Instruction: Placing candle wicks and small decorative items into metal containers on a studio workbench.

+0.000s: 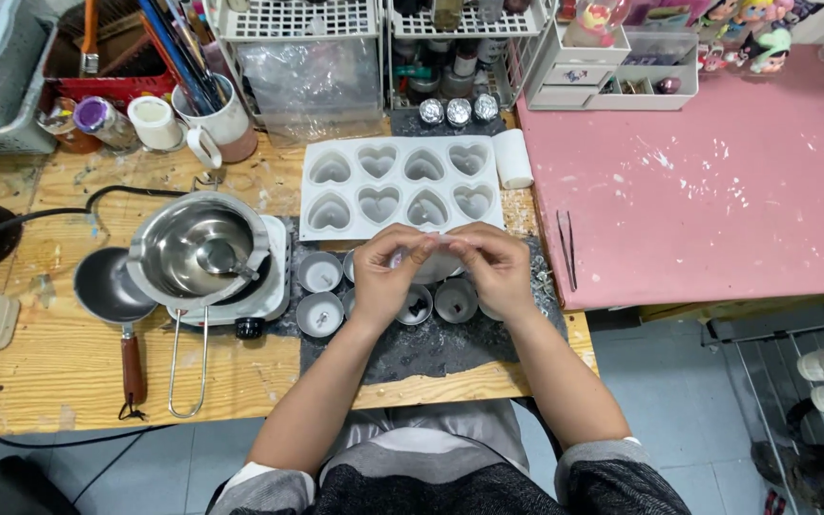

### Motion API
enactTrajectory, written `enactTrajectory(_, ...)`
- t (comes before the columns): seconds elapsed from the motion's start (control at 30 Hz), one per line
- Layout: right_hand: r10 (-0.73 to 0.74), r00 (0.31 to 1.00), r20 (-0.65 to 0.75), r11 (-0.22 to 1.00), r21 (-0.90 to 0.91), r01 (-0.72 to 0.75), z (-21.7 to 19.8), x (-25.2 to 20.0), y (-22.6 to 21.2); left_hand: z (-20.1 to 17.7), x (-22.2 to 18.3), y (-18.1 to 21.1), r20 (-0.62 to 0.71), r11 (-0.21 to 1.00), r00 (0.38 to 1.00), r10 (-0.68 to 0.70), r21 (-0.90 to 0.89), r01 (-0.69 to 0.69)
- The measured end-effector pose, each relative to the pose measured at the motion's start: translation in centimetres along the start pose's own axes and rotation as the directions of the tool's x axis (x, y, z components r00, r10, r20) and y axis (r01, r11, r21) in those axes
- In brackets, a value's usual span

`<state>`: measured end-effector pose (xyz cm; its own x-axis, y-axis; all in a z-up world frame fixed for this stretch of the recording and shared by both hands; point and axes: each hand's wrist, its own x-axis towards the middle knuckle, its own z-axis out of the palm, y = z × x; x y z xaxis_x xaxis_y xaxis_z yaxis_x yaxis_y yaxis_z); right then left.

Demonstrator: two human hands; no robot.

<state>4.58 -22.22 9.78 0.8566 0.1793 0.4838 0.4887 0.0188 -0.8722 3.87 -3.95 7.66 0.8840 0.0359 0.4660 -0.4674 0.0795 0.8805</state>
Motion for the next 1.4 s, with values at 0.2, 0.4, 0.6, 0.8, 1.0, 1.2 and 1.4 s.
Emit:
enactTrajectory(0.2,0.083,0.996,0.033,0.997,-0.008,-0.082,-1.3,-0.3,2.1,-0.5,0.4,0.9,0.013,0.982,0.984,-0.179,-0.061,0.179)
enactTrajectory(0.4,0.268,0.863,-0.427,0.946,-0.054,-0.320,-5.1,1.6,-0.3,-2.2,1.6,2.4,0.023,0.986,0.986,-0.163,-0.034,0.164)
enactTrajectory(0.6,0.038,0.799,-0.600,0.897,-0.333,-0.292,-13.1,1.7,6.0,-4.6,2.3,1.5,-0.046,0.962,0.983,-0.179,0.199,0.185)
enactTrajectory(0.8,-0.102,0.894,-0.436,0.711,-0.661,-0.241,-11.9,2.1,7.8,-5.1,1.6,-0.2,-0.072,0.722,0.988,-0.140,0.675,0.152)
enactTrajectory(1.0,-0.148,0.926,-0.347,0.156,-0.933,-0.324,-9.9,2.3,6.0,-5.0,1.5,-1.6,-0.099,0.592,0.978,-0.186,0.783,0.192)
enactTrajectory(1.2,0.156,0.970,-0.189,0.481,-0.843,-0.241,-8.3,4.4,8.3,-5.3,5.9,-4.2,-0.218,0.413,0.971,-0.103,0.878,0.241)
enactTrajectory(1.4,0.471,0.870,-0.148,0.297,-0.902,-0.314,-7.6,7.7,10.3,-8.7,13.2,-16.7,-0.511,0.036,0.837,-0.196,0.849,0.527)
